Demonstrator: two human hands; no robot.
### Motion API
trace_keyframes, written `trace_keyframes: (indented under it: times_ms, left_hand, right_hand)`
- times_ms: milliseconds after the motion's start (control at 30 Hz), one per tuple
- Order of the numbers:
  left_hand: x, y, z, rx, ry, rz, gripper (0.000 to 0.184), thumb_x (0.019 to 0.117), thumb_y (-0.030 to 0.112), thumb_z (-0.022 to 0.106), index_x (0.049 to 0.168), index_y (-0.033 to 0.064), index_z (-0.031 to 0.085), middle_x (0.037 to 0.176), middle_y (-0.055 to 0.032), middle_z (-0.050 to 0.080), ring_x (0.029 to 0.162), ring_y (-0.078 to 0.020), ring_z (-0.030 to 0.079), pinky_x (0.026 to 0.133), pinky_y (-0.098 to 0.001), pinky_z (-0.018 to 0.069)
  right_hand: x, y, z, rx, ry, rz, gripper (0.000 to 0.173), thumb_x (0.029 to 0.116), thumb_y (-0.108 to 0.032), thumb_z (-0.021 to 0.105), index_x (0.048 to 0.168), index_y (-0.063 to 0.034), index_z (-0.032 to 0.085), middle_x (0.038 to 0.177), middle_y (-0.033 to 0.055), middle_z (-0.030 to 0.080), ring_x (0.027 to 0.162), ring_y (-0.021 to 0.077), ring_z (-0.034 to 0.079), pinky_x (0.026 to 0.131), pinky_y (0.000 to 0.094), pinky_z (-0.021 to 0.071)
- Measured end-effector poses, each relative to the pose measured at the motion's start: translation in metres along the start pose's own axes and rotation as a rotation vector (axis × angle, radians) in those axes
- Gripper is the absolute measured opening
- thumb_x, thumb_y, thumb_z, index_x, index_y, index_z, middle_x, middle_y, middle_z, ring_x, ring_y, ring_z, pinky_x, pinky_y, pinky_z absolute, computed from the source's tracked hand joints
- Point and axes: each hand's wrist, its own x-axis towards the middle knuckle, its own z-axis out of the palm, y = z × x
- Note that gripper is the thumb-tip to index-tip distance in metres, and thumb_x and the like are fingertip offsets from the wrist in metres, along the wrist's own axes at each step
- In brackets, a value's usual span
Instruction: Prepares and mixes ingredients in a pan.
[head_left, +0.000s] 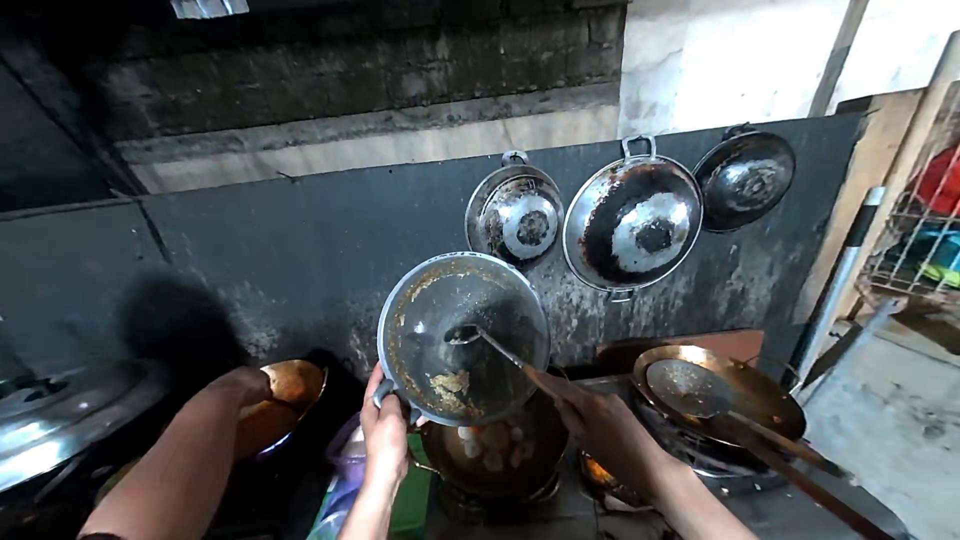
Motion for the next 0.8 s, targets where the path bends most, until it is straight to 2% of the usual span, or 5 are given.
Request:
trace_keyframes:
  times_ms: [67,167,300,467,800]
  left_hand:
    - [0.000,0.001,0.002,-0.015,0.016,-0.016,0.053,0.1021,0.003,0.037,0.154,0.0149,0.044,0.114,-0.0152,0.066,0.074,-0.0212,0.067,0.056,-0.0360,0.0569]
    - [0.005,0.000,0.002,-0.028,0.028,0.002,0.053,0.1033,0.003,0.037,0.154,0.0157,0.044,0.111,-0.0146,0.067,0.068,-0.0198,0.066,0.051,-0.0344,0.0563]
    - [0.003,-0.001,-0.001,-0.032,0.043,0.023,0.054,0.1014,0.002,0.037,0.153,0.0135,0.044,0.110,-0.0132,0.067,0.065,-0.0174,0.064,0.051,-0.0319,0.0540]
    - [-0.004,0.006,0.002,0.001,0.082,0.053,0.055,0.0993,0.003,0.038,0.153,0.0111,0.043,0.118,-0.0131,0.064,0.074,-0.0161,0.067,0.058,-0.0330,0.0573]
    - [-0.007,0.012,-0.008,0.004,0.124,0.064,0.055,0.1011,0.005,0.038,0.155,0.0139,0.042,0.121,-0.0136,0.064,0.078,-0.0190,0.067,0.060,-0.0367,0.0579]
  right_hand:
    - [0.000,-0.002,0.004,0.011,-0.039,0.022,0.050,0.1072,-0.023,0.046,0.155,-0.0383,0.046,0.115,0.0103,0.073,0.094,0.0276,0.072,0.087,0.0495,0.0578]
    - [-0.030,0.002,0.003,0.095,-0.085,0.006,0.046,0.1055,-0.027,0.050,0.150,-0.0366,0.054,0.106,0.0080,0.075,0.084,0.0240,0.072,0.079,0.0488,0.0595]
    - [-0.045,0.010,-0.009,-0.044,0.176,-0.066,0.043,0.1022,-0.024,0.052,0.143,-0.0335,0.062,0.102,0.0030,0.075,0.078,0.0190,0.072,0.071,0.0447,0.0615]
    - [-0.013,0.023,-0.026,-0.282,0.361,-0.039,0.039,0.1034,-0.025,0.049,0.139,-0.0268,0.064,0.087,0.0048,0.070,0.068,0.0218,0.068,0.060,0.0449,0.0586]
    - [-0.016,0.014,-0.007,-0.301,0.372,-0.037,0.042,0.1024,-0.025,0.050,0.143,-0.0271,0.061,0.087,0.0068,0.069,0.064,0.0236,0.068,0.057,0.0459,0.0582]
